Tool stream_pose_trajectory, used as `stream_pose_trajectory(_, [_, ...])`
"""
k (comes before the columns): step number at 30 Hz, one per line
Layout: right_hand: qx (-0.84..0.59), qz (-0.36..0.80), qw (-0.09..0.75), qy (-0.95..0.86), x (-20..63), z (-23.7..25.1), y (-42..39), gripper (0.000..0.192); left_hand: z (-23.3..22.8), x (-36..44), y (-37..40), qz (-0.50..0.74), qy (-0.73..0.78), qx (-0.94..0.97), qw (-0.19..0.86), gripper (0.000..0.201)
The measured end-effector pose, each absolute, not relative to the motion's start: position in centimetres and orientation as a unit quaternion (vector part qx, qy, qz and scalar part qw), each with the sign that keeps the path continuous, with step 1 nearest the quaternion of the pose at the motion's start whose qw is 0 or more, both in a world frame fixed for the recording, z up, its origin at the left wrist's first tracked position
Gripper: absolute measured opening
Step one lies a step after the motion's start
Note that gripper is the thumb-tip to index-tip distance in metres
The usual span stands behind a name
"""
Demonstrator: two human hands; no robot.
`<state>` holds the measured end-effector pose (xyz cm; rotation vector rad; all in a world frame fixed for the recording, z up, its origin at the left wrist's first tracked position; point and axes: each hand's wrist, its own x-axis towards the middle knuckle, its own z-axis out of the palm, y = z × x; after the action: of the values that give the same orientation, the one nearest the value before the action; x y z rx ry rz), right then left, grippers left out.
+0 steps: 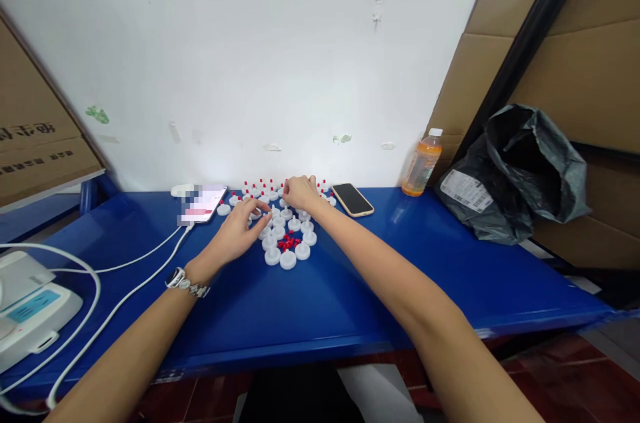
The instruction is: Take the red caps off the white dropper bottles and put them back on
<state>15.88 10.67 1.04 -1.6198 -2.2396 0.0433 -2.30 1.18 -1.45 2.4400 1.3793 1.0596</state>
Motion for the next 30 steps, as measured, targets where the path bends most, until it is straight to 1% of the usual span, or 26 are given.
stream_pose_trajectory(2, [-0.57, 0.02, 0.226, -0.79, 16.0, 1.4, 10.0, 0.014, -1.5, -2.3, 1.1, 0.361, 0.457, 0.81, 0.069, 0.018])
stream_pose_trajectory(4, [-0.556, 0.049, 0.306, -0.772, 16.3, 1.7, 8.6, 0.012, -1.4, -2.1, 1.0, 0.385, 0.453, 0.802, 0.062, 0.023])
stream_pose_trajectory(6, [-0.526, 0.126, 0.391, -0.745, 16.7, 1.8, 6.6, 0.01, -1.3, -1.8, 0.7, 0.417, 0.445, 0.791, 0.053, 0.034])
stream_pose_trajectory(8, [-0.479, 0.229, 0.435, -0.727, 17.1, 1.5, 4.5, 0.012, -1.1, -1.3, 0.4, 0.435, 0.431, 0.788, 0.061, 0.043])
stream_pose_trajectory(10, [-0.442, 0.286, 0.451, -0.721, 17.3, 1.0, 2.7, 0.017, -0.9, -0.9, 0.0, 0.434, 0.409, 0.797, 0.095, 0.046])
stream_pose_trajectory(11, [-0.437, 0.291, 0.452, -0.721, 17.3, 0.8, 2.0, 0.02, -0.8, -0.8, -0.1, 0.43, 0.397, 0.803, 0.117, 0.045])
stream_pose_trajectory(15, [-0.448, 0.248, 0.455, -0.728, 17.3, 0.2, 0.8, 0.033, -0.4, -0.3, -0.7, 0.437, 0.368, 0.802, 0.176, 0.036])
stream_pose_trajectory(17, [-0.447, 0.243, 0.468, -0.723, 17.1, 0.1, 0.8, 0.042, -0.3, -0.1, -0.9, 0.444, 0.361, 0.799, 0.185, 0.037])
stream_pose_trajectory(20, [-0.436, 0.268, 0.486, -0.708, 16.8, 0.0, 0.6, 0.052, -0.4, 0.3, -1.1, 0.446, 0.35, 0.802, 0.185, 0.039])
stream_pose_trajectory(22, [-0.429, 0.274, 0.496, -0.703, 16.5, 0.1, 0.4, 0.054, -0.4, 0.6, -1.2, 0.456, 0.351, 0.794, 0.196, 0.037])
stream_pose_trajectory(26, [-0.424, 0.253, 0.527, -0.692, 16.8, 0.7, 0.0, 0.052, -0.3, 0.8, -0.7, 0.499, 0.345, 0.745, 0.278, 0.03])
stream_pose_trajectory(28, [-0.425, 0.249, 0.539, -0.683, 17.5, 0.9, 0.1, 0.05, -0.3, 0.1, -0.1, 0.532, 0.347, 0.708, 0.309, 0.031])
stream_pose_trajectory(30, [-0.43, 0.247, 0.52, -0.695, 18.4, 0.9, 0.2, 0.048, -0.4, -0.8, 0.6, 0.543, 0.351, 0.694, 0.316, 0.033])
